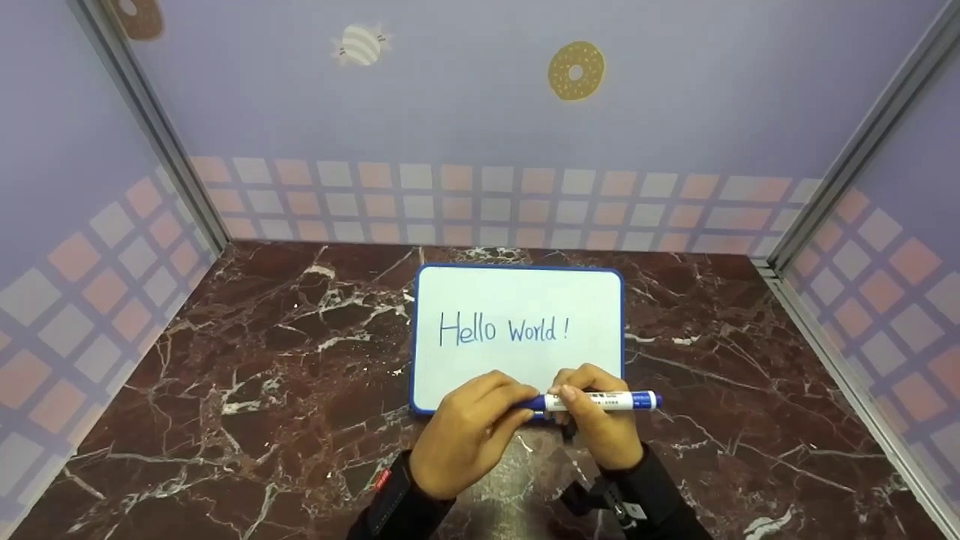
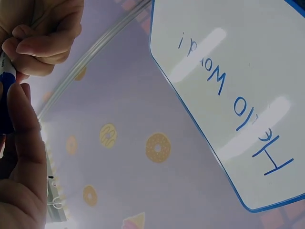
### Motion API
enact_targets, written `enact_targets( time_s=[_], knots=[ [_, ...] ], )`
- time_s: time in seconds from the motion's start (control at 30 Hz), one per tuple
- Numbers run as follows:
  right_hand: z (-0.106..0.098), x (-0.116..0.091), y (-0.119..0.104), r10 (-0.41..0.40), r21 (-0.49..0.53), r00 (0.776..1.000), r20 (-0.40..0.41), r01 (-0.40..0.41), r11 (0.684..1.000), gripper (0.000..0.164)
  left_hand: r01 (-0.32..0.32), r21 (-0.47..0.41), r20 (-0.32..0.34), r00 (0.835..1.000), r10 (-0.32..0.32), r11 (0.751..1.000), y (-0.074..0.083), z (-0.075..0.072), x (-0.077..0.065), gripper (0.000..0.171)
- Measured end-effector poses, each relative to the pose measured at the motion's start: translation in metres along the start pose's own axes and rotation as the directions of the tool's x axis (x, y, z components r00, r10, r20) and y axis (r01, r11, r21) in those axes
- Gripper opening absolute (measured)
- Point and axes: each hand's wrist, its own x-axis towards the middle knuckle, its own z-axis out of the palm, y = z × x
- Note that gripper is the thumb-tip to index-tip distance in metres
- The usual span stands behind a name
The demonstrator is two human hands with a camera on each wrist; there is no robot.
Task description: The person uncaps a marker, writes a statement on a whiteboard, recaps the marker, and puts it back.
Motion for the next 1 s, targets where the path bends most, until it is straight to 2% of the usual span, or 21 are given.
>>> enact_targets(
  time_s=[0.17,0.6,0.7,0.83,1.0],
  knots=[
    [0.001,0.000,0.002,0.010,0.081,1.000,0.030,-0.013,0.997,0.015,-0.012,-0.014,-0.019,1.000,0.011,1.000,0.001,0.001,0.000,0.016],
    [0.002,-0.003,0.005,0.062,0.165,0.997,0.042,-0.068,0.984,0.017,-0.019,0.000,-0.037,0.999,0.019,1.000,0.001,0.007,-0.002,0.015],
    [0.001,-0.002,0.003,0.064,0.125,0.997,0.046,-0.070,0.990,0.016,0.009,-0.036,-0.021,1.000,-0.010,0.999,-0.001,0.006,-0.003,0.015],
    [-0.002,0.000,-0.002,0.095,-0.004,0.995,0.026,-0.095,0.995,0.018,0.038,-0.084,0.014,0.999,-0.037,0.996,-0.005,0.004,-0.003,0.016],
    [-0.009,-0.001,-0.007,0.147,-0.092,0.989,0.030,-0.143,0.985,0.019,0.047,-0.075,0.045,0.998,-0.044,0.996,-0.009,0.000,-0.001,0.016]
  ],
)
